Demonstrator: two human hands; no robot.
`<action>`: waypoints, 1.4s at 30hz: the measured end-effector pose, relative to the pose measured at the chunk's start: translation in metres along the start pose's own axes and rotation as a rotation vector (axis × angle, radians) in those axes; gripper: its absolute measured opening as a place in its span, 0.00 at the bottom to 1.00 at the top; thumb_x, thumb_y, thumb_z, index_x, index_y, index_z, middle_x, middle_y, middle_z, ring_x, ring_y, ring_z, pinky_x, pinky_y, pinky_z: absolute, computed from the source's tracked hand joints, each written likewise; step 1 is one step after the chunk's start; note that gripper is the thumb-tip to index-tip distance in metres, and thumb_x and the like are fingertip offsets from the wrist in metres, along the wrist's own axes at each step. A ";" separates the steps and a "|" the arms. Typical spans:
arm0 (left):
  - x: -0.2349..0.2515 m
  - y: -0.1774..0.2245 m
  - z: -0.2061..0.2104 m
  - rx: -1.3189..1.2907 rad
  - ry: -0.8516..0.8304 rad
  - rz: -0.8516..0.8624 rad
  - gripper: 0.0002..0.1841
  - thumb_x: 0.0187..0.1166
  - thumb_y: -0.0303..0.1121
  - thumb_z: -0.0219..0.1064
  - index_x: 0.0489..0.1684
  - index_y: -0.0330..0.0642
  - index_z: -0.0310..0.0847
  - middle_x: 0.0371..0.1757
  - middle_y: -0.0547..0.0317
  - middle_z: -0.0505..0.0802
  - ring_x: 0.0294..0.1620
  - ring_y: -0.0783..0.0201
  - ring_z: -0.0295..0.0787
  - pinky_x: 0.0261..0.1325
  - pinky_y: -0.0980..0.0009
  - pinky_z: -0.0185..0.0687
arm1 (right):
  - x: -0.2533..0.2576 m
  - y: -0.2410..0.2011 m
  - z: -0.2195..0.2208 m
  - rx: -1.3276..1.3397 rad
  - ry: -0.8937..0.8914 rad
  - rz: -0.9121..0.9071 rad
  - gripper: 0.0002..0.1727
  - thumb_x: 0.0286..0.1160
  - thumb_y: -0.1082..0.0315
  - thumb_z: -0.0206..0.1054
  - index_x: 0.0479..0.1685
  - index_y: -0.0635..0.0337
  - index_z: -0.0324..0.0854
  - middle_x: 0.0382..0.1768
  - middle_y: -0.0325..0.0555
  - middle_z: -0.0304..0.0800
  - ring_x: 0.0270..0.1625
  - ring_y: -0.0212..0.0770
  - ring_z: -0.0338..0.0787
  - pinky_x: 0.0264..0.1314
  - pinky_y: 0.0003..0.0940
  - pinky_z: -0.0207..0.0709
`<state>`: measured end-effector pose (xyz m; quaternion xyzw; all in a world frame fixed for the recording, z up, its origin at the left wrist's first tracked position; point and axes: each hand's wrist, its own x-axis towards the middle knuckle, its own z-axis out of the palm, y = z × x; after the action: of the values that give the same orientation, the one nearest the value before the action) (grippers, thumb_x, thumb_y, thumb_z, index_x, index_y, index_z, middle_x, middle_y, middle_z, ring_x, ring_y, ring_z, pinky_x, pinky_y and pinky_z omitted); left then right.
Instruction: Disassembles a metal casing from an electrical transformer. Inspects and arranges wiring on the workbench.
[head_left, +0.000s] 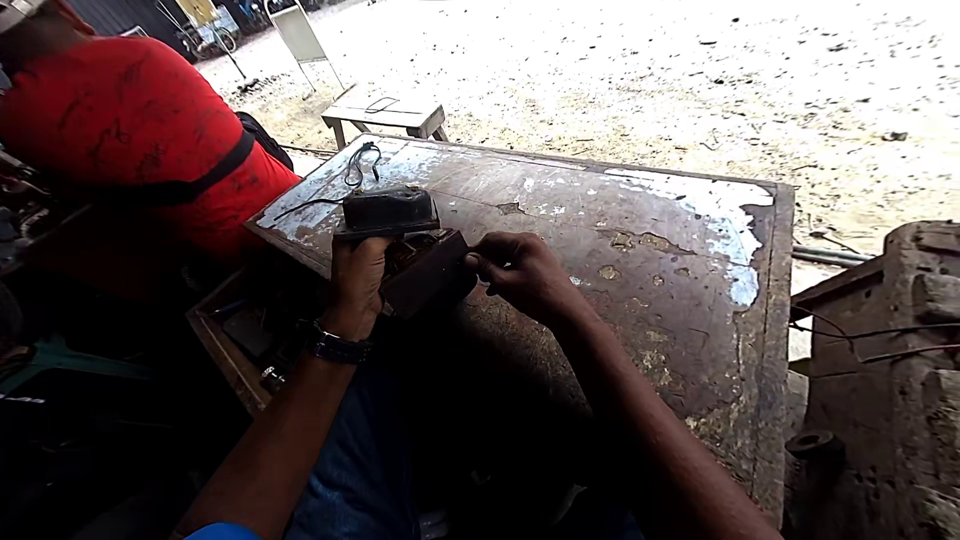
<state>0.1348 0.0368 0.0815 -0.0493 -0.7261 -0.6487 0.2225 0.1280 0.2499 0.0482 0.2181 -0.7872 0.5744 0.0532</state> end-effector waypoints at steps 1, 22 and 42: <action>0.000 -0.001 0.000 -0.002 -0.006 0.007 0.15 0.73 0.22 0.72 0.55 0.47 0.85 0.48 0.67 0.94 0.48 0.74 0.91 0.53 0.74 0.88 | 0.000 0.000 0.000 -0.001 0.005 -0.006 0.08 0.84 0.66 0.68 0.40 0.58 0.90 0.33 0.41 0.92 0.31 0.33 0.90 0.35 0.33 0.88; 0.004 -0.006 -0.012 -0.044 -0.159 0.019 0.12 0.70 0.20 0.75 0.50 0.38 0.89 0.48 0.59 0.96 0.50 0.67 0.94 0.59 0.68 0.91 | -0.004 0.001 -0.004 -0.023 -0.011 -0.040 0.08 0.83 0.66 0.68 0.42 0.59 0.90 0.37 0.40 0.92 0.33 0.33 0.91 0.36 0.31 0.89; -0.006 -0.018 -0.016 0.070 -0.178 0.139 0.08 0.78 0.28 0.72 0.50 0.41 0.87 0.49 0.61 0.94 0.47 0.70 0.91 0.53 0.69 0.89 | -0.006 -0.002 -0.003 -0.021 0.001 -0.025 0.09 0.85 0.65 0.66 0.47 0.60 0.90 0.37 0.43 0.92 0.32 0.35 0.91 0.34 0.33 0.89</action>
<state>0.1380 0.0195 0.0636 -0.1489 -0.7602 -0.5990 0.2030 0.1335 0.2533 0.0493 0.2271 -0.7903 0.5656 0.0628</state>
